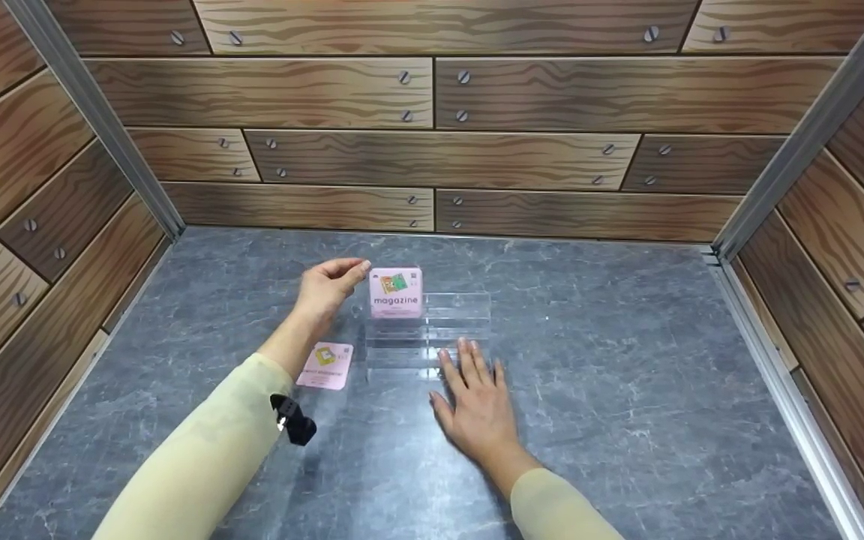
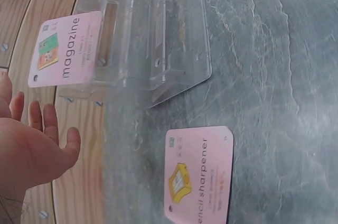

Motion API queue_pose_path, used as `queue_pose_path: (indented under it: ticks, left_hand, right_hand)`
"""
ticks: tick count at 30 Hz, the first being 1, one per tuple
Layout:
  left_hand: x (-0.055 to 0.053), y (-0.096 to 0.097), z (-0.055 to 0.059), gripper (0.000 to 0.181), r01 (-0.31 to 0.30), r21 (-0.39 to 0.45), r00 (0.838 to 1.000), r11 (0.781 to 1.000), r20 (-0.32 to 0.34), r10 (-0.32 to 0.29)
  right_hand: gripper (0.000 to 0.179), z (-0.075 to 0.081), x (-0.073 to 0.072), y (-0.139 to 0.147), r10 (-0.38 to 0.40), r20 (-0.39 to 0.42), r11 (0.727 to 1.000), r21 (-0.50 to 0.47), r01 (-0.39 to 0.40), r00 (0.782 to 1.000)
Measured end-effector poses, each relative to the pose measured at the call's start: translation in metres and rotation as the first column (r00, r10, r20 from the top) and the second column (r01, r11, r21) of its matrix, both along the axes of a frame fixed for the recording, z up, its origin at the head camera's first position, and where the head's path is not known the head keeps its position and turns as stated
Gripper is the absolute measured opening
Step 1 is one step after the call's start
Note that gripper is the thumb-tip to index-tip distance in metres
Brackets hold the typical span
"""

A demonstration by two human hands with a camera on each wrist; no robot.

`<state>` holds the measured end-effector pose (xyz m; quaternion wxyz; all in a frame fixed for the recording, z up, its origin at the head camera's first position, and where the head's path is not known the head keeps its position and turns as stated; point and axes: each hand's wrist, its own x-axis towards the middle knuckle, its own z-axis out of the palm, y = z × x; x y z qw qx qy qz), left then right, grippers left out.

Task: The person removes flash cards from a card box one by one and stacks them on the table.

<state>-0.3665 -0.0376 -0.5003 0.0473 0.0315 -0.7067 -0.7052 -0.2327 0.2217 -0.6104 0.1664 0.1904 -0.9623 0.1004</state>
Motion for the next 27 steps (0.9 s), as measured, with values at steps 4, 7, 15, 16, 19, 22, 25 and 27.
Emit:
queue_pose_path:
  ticks: [4,7,15,16,19,22,25,27]
  left_hand:
    - [-0.002,0.001,-0.006,0.025,-0.020,0.001,0.998,1.000,0.058,0.020]
    - [-0.002,0.002,-0.009,0.026,-0.013,0.004,0.996,1.000,0.088,0.012]
    - [-0.001,0.005,-0.012,0.028,-0.006,0.014,0.993,1.000,0.118,0.005]
    - [-0.001,0.005,-0.012,0.027,-0.006,0.023,0.993,1.000,0.117,0.004]
    - [0.000,0.006,-0.013,0.027,-0.005,0.046,0.993,0.999,0.115,0.000]
    - [0.000,0.007,-0.014,0.025,-0.009,0.058,0.994,0.998,0.105,0.003]
    - [-0.001,0.008,-0.015,0.023,-0.012,0.065,0.995,0.998,0.097,0.006]
    - [-0.001,0.009,-0.015,0.024,-0.014,0.070,0.996,0.997,0.091,0.007]
  right_hand:
    - [0.068,-0.001,0.000,0.000,0.002,0.001,1.000,-0.001,-0.002,1.000]
    - [0.068,-0.001,0.000,0.000,0.003,-0.006,1.000,0.001,-0.003,1.000]
    - [0.068,-0.001,0.000,0.000,0.001,-0.014,1.000,-0.007,-0.001,1.000]
    - [0.067,0.000,0.000,0.000,0.001,-0.016,1.000,-0.008,-0.001,1.000]
    - [0.067,0.000,0.000,0.000,0.001,-0.026,1.000,-0.007,-0.001,1.000]
    - [0.067,-0.001,0.000,0.000,0.002,-0.032,1.000,-0.005,-0.002,0.999]
    - [0.067,-0.001,0.000,0.000,0.002,-0.028,1.000,-0.005,-0.002,1.000]
    - [0.067,-0.001,0.000,0.000,0.001,-0.023,1.000,-0.006,-0.001,1.000]
